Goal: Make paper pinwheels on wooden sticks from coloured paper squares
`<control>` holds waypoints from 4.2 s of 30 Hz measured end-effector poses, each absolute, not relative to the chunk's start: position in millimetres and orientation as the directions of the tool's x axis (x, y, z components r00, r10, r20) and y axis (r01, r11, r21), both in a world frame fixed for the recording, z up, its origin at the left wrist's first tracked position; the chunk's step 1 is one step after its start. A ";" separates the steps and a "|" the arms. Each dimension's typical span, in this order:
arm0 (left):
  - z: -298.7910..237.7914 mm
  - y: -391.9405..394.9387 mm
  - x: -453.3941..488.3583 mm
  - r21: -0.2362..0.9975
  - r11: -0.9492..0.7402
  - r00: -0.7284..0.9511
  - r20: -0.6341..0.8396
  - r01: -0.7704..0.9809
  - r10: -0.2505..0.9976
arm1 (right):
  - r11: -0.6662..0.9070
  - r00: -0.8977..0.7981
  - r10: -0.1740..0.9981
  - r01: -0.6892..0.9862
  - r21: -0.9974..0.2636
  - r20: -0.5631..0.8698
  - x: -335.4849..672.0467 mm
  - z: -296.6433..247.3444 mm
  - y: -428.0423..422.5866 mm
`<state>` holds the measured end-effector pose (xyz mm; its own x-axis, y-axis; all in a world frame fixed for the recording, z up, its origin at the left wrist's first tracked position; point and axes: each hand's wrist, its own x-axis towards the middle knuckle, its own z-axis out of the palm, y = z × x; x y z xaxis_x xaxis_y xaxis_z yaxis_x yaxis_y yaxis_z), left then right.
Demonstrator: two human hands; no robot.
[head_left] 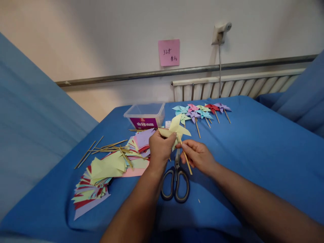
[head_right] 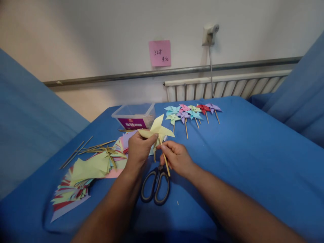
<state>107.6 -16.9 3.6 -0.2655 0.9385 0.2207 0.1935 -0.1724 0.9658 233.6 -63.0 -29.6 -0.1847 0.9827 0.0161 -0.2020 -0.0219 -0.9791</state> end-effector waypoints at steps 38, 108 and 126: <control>-5.9 -23.3 114.9 0.957 -0.181 -0.103 0.208 0.225 0.973 | 0.065 -0.010 0.998 -0.210 -0.976 0.069 236.4 -35.8 -54.0; 0.3 -26.9 115.0 0.942 -0.157 -0.122 0.200 0.295 0.972 | 0.040 0.062 0.998 -0.209 -0.977 0.028 237.6 -32.7 -57.0; 3.4 -29.3 115.6 0.945 -0.163 -0.118 0.203 0.284 0.972 | 0.074 -0.034 0.996 -0.232 -0.970 0.084 236.2 -37.1 -56.0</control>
